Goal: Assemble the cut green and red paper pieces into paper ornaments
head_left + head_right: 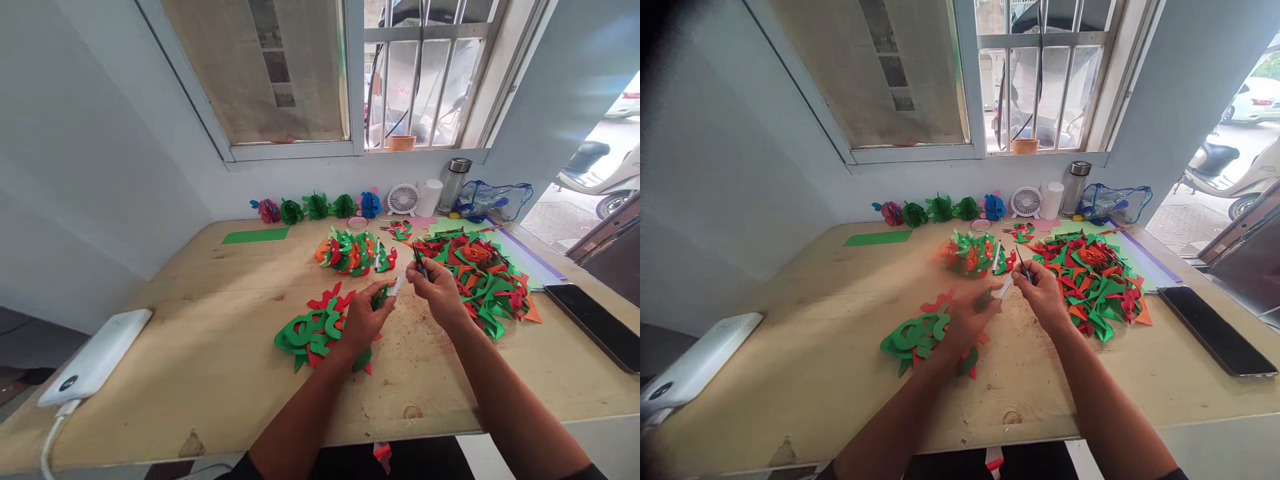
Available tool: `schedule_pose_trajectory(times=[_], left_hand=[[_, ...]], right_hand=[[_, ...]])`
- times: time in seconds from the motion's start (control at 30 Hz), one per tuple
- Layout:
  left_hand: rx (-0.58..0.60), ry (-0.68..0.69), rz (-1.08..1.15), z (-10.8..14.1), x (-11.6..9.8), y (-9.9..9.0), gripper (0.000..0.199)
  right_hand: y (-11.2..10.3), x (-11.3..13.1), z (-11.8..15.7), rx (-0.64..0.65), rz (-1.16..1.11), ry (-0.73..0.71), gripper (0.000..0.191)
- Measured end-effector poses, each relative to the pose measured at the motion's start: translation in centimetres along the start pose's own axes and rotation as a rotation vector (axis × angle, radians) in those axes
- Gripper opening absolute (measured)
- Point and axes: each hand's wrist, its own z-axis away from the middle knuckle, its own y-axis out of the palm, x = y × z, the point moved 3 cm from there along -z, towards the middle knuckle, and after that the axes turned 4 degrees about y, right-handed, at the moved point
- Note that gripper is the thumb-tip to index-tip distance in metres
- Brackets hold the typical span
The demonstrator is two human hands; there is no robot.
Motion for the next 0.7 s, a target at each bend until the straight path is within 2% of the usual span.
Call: schedule_pose_trajectory(times=[0.17, 0.33, 0.5, 0.7], left_hand=[[-0.016, -0.023, 0.008, 0.0, -0.11, -0.11, 0.036], [-0.041, -0.021, 0.082, -0.06, -0.08, -0.14, 0.031], [-0.101, -0.158, 0.231, -0.37, -0.01, -0.48, 0.028], [-0.104, -0.256, 0.363, -0.48, -0.31, -0.6, 0.024]], right_hand=[[0.1, 0.48, 0.31, -0.024, 0.075, -0.083, 0.02], [0.07, 0.59, 0.34, -0.049, 0.096, -0.101, 0.019], [0.04, 0.38, 0.18, -0.079, 0.093, -0.075, 0.02], [0.08, 0.11, 0.03, -0.105, 0.116, -0.052, 0.023]])
